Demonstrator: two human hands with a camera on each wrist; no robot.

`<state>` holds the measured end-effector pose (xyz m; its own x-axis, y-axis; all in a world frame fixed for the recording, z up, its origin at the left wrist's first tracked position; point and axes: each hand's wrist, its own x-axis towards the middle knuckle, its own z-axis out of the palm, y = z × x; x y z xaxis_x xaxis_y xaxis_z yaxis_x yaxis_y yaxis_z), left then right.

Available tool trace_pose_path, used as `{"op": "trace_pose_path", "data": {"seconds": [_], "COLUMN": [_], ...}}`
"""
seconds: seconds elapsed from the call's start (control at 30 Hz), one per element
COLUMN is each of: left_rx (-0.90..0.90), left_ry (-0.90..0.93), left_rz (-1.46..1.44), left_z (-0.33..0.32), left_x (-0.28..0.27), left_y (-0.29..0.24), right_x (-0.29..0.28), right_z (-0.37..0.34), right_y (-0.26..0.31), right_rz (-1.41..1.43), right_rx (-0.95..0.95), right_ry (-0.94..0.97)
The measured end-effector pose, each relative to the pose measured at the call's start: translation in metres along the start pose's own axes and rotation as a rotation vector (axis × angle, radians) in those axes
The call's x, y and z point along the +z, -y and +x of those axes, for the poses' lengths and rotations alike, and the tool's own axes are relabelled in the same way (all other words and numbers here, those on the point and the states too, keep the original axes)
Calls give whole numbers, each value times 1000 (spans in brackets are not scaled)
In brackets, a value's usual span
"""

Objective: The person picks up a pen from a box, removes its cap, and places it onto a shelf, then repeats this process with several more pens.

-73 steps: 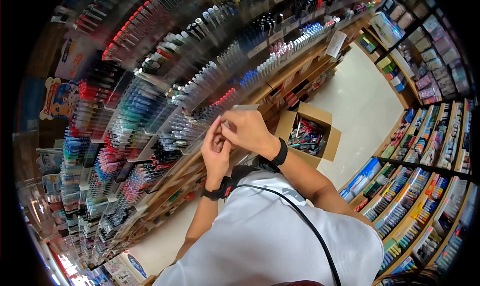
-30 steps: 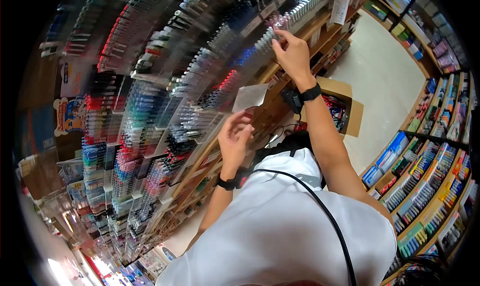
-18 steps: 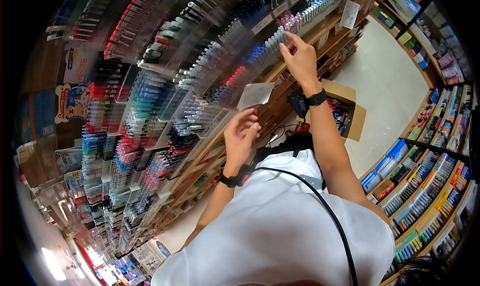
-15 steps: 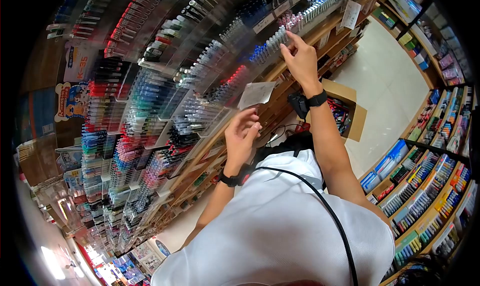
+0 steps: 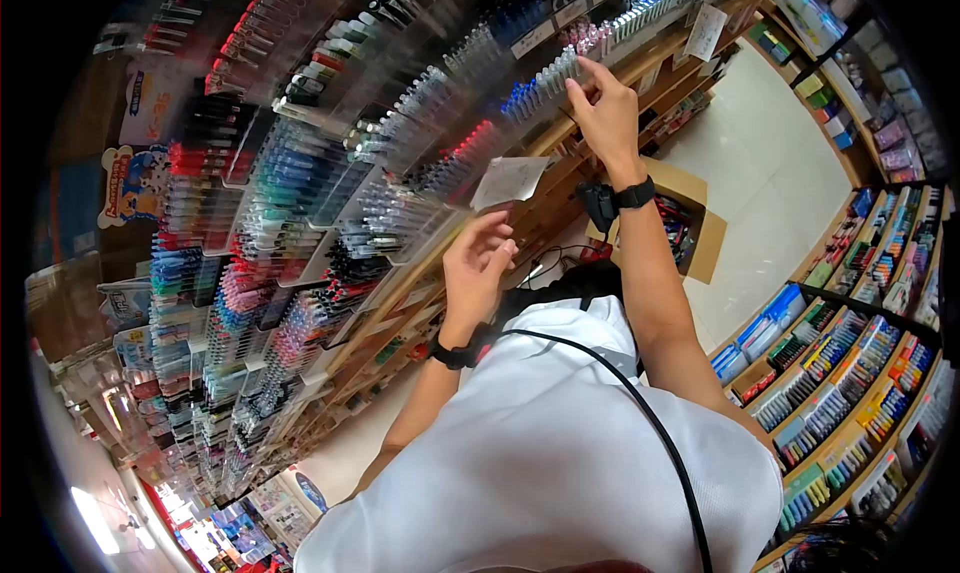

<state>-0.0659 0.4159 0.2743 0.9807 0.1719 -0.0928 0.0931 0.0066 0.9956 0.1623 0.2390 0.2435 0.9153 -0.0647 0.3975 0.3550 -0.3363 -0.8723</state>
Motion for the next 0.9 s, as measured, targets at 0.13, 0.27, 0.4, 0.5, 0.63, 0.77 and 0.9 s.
{"op": "trace_pose_path", "data": {"seconds": [0.13,0.27,0.4,0.5,0.63,0.77,0.9], "left_rx": [-7,-14,-20,-23,-20,-17,-24], "left_ry": [-9,-19,-22,-27,-24,-13,-17], "left_rz": [5,-5,-13,-14,-1,7,14], "left_z": [-1,-3,-4,-4,-5,-5,-8], "left_x": [-1,-3,-1,-1,-3,-5,-5], "left_y": [-1,2,3,4,3,6,5], "right_x": [2,4,-1,-4,-9,-13,-13], "right_z": [1,3,3,5,8,9,15], "right_y": [-2,-5,-3,-2,0,3,1], "right_rz": [13,52,38,-52,-179,-247,-175], "right_rx": [29,40,21,4,-46,-51,-122], "right_ry": [-15,-29,-5,-8,-20,19,-50]}}
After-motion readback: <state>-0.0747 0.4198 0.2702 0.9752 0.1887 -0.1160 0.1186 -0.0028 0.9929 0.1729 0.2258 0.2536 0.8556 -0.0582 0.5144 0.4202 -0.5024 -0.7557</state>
